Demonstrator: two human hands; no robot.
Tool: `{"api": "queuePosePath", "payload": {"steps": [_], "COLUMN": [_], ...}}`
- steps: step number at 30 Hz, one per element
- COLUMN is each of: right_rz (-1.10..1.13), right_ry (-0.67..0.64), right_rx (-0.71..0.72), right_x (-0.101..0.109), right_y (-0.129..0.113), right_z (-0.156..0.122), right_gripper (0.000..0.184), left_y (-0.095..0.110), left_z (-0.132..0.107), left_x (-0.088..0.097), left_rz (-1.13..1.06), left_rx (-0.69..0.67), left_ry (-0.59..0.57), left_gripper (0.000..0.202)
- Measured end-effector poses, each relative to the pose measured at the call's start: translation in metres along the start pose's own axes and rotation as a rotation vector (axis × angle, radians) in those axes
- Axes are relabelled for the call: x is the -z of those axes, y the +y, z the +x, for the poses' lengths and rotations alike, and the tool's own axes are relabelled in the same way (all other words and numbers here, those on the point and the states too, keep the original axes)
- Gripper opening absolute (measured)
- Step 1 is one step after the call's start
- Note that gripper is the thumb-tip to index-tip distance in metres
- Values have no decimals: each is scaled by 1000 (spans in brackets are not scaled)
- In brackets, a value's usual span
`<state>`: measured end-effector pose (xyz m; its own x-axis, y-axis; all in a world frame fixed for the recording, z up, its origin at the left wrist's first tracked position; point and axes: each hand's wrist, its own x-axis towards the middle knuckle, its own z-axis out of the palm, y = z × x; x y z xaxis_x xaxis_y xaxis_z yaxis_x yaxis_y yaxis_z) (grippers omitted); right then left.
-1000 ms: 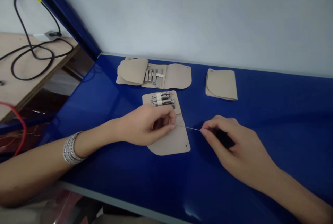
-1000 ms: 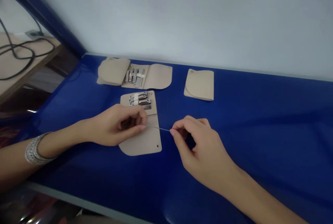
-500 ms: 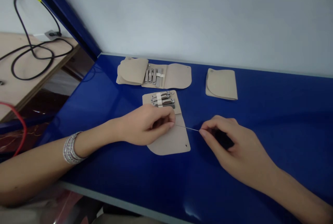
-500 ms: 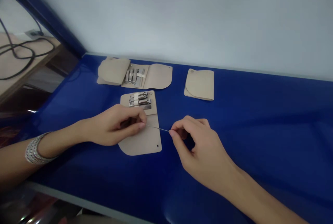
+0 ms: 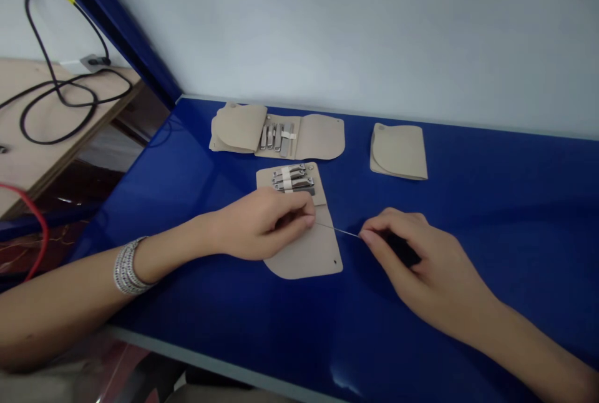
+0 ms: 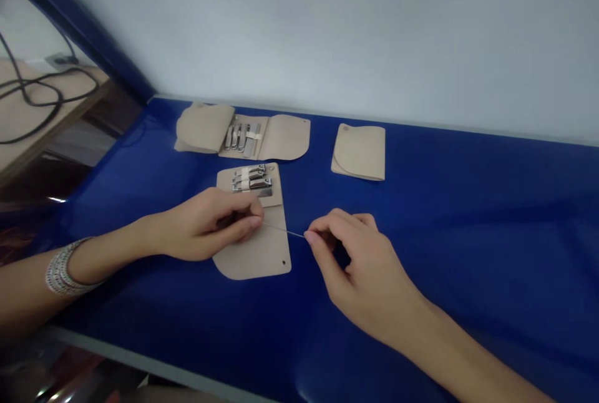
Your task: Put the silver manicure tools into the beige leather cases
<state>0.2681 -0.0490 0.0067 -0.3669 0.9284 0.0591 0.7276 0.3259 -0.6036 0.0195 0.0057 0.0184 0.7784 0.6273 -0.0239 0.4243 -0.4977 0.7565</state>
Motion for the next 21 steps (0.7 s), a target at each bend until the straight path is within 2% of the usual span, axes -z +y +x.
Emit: {"api": "queuePosePath", "payload": {"steps": [13,21], "right_rz": [16,22], "right_ry": [29,40], "right_rx": [61,59], "right_x": [-1,1], "right_y": [1,0], "right_z": [1,1], "right_gripper": [8,13], "left_y": [1,-1], "left_z": [1,-1], "left_x": [0,-1], "left_rz": [13,-46], "left_rx": [2,23], "left_ry": [36,35], "left_gripper": [24,15]}}
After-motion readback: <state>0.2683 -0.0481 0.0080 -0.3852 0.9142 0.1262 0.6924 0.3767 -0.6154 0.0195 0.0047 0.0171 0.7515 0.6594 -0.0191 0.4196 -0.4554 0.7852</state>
